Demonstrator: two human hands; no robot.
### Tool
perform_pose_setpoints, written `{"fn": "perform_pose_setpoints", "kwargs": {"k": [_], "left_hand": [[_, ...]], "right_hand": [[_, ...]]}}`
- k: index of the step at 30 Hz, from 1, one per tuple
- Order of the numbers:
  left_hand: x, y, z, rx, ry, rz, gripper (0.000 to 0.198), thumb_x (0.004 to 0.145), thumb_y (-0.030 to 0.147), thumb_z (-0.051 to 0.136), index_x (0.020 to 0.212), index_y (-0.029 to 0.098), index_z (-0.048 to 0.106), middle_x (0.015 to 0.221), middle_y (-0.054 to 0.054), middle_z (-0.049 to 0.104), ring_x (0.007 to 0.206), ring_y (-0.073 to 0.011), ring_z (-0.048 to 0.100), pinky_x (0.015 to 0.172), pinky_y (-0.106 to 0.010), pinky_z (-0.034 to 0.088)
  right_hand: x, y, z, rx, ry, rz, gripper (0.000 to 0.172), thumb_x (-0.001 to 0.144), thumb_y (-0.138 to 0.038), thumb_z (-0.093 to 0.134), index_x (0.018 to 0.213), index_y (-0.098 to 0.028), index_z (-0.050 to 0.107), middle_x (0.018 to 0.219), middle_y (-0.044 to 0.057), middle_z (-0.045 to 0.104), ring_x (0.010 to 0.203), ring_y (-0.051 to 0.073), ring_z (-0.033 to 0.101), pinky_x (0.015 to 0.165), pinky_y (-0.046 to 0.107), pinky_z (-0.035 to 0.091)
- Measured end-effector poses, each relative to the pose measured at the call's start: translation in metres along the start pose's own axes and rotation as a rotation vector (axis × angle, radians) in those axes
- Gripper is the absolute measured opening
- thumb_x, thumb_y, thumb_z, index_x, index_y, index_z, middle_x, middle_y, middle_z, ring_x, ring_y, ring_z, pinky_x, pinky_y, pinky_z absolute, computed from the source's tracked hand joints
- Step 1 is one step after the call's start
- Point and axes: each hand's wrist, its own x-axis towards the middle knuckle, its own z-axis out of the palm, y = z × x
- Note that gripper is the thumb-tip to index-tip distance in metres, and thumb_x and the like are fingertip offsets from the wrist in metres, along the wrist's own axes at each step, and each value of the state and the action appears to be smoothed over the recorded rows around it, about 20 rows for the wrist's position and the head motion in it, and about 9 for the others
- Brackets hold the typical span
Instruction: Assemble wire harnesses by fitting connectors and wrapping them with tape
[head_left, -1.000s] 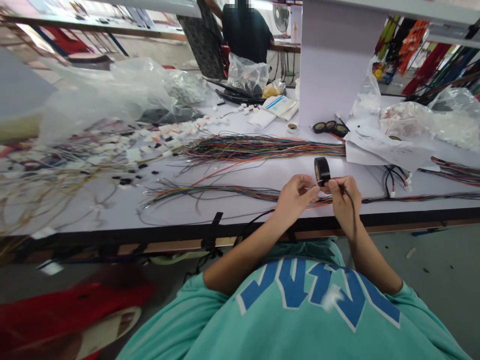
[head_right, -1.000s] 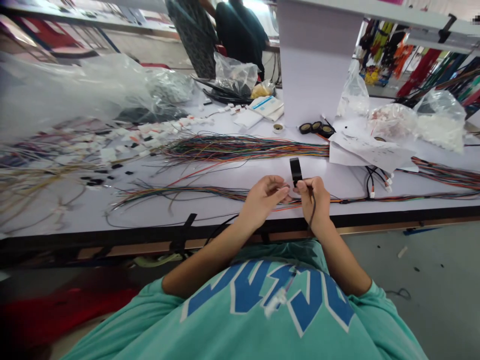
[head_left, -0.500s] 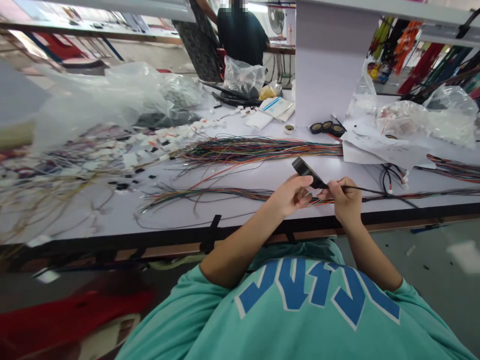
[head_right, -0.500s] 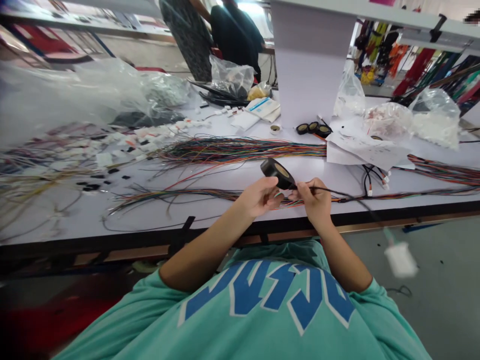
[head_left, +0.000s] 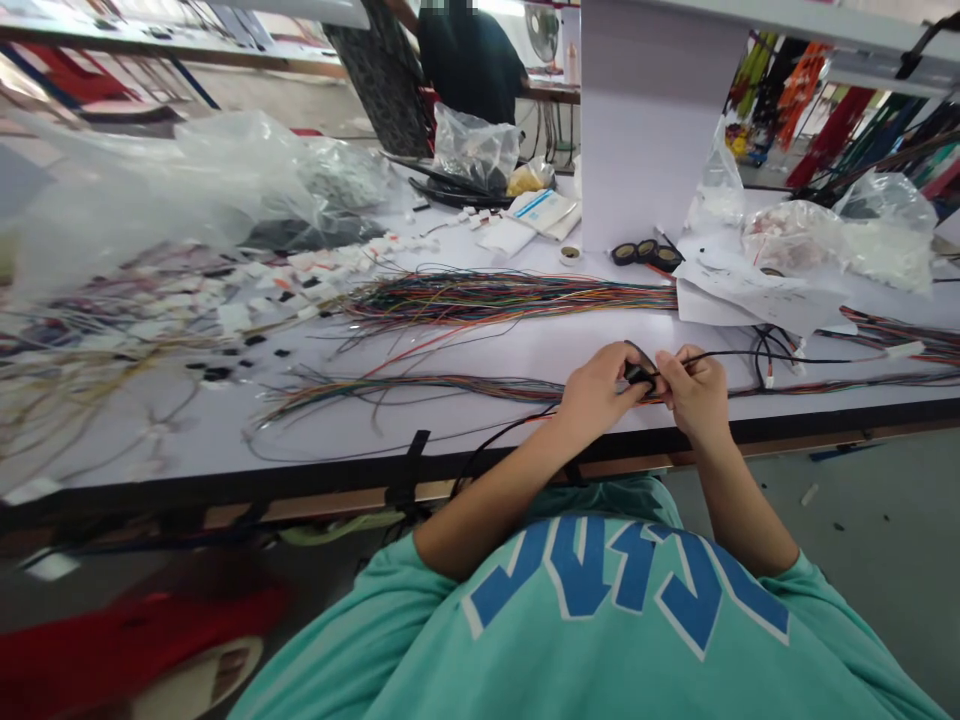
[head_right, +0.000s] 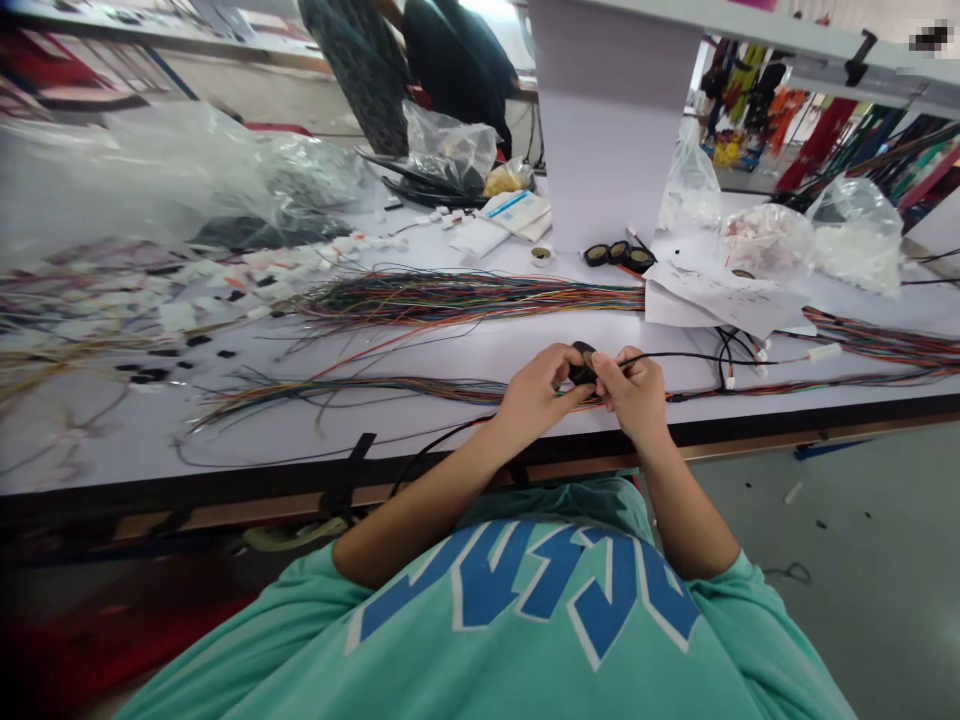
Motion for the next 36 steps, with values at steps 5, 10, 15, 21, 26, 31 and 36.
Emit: {"fn": "perform_pose_setpoints", "kwargs": {"k": [5, 10, 15, 21, 26, 31, 36], "left_hand": [[-0.001, 0.003, 0.01, 0.086, 0.105, 0.135, 0.002, 0.076, 0.018, 0.059, 0.076, 0.02, 0.058, 0.078, 0.0, 0.056, 0.069, -0.0121, 0.05, 0.066, -0.024, 0.04], [0.001, -0.007, 0.01, 0.068, 0.178, 0.243, 0.012, 0.081, 0.017, 0.053, 0.072, 0.019, 0.06, 0.074, -0.001, 0.061, 0.073, -0.0135, 0.056, 0.071, -0.024, 0.044], [0.0, -0.009, 0.017, 0.053, 0.204, 0.274, 0.016, 0.083, 0.017, 0.047, 0.075, 0.019, 0.06, 0.078, -0.004, 0.063, 0.077, -0.015, 0.058, 0.074, -0.028, 0.047], [-0.008, -0.003, 0.018, -0.41, 0.301, -0.107, 0.026, 0.073, 0.028, 0.067, 0.089, 0.019, 0.05, 0.087, -0.002, 0.055, 0.077, -0.0137, 0.058, 0.071, -0.029, 0.052], [0.016, 0.003, -0.005, -0.982, -0.39, -0.578, 0.05, 0.07, 0.061, 0.063, 0.082, 0.013, 0.055, 0.067, -0.002, 0.056, 0.051, -0.0124, 0.058, 0.046, -0.024, 0.047], [0.03, 0.002, -0.004, -1.089, -0.45, -0.65, 0.049, 0.076, 0.06, 0.056, 0.069, 0.012, 0.056, 0.048, 0.001, 0.049, 0.031, -0.004, 0.036, 0.031, -0.016, 0.023], [0.011, 0.001, -0.003, -0.906, -0.134, -0.251, 0.055, 0.047, 0.054, 0.08, 0.078, 0.016, 0.055, 0.065, 0.001, 0.055, 0.047, -0.0056, 0.043, 0.041, -0.018, 0.034]], "right_hand": [[-0.001, 0.004, 0.002, 0.081, 0.106, -0.045, 0.05, 0.064, -0.056, 0.068, 0.052, -0.021, 0.035, 0.036, -0.007, 0.047, 0.027, 0.003, 0.033, 0.028, 0.017, 0.024], [-0.004, 0.004, -0.002, -0.001, -0.087, 0.007, 0.044, 0.068, -0.061, 0.062, 0.064, -0.02, 0.045, 0.039, -0.009, 0.047, 0.028, 0.005, 0.041, 0.029, 0.016, 0.028], [-0.005, 0.009, -0.002, -0.242, -0.06, -0.062, 0.033, 0.067, -0.048, 0.068, 0.072, -0.021, 0.05, 0.052, -0.008, 0.055, 0.041, 0.009, 0.056, 0.041, 0.02, 0.044], [-0.003, 0.019, -0.002, -0.356, 0.162, -0.365, 0.027, 0.08, -0.044, 0.058, 0.067, -0.022, 0.047, 0.068, -0.001, 0.064, 0.056, 0.013, 0.063, 0.055, 0.027, 0.049], [-0.006, 0.019, -0.008, -0.415, 0.09, -0.53, 0.025, 0.079, -0.042, 0.06, 0.066, -0.023, 0.052, 0.076, 0.003, 0.069, 0.071, 0.017, 0.067, 0.065, 0.031, 0.051], [-0.008, 0.021, -0.006, -0.237, 0.075, -0.368, 0.03, 0.073, -0.045, 0.065, 0.06, -0.022, 0.05, 0.07, 0.001, 0.069, 0.063, 0.016, 0.066, 0.06, 0.03, 0.051], [0.001, 0.019, -0.004, 0.164, 0.181, -0.08, 0.041, 0.061, -0.048, 0.073, 0.055, -0.021, 0.043, 0.047, -0.005, 0.059, 0.037, 0.011, 0.053, 0.041, 0.025, 0.045]]}}
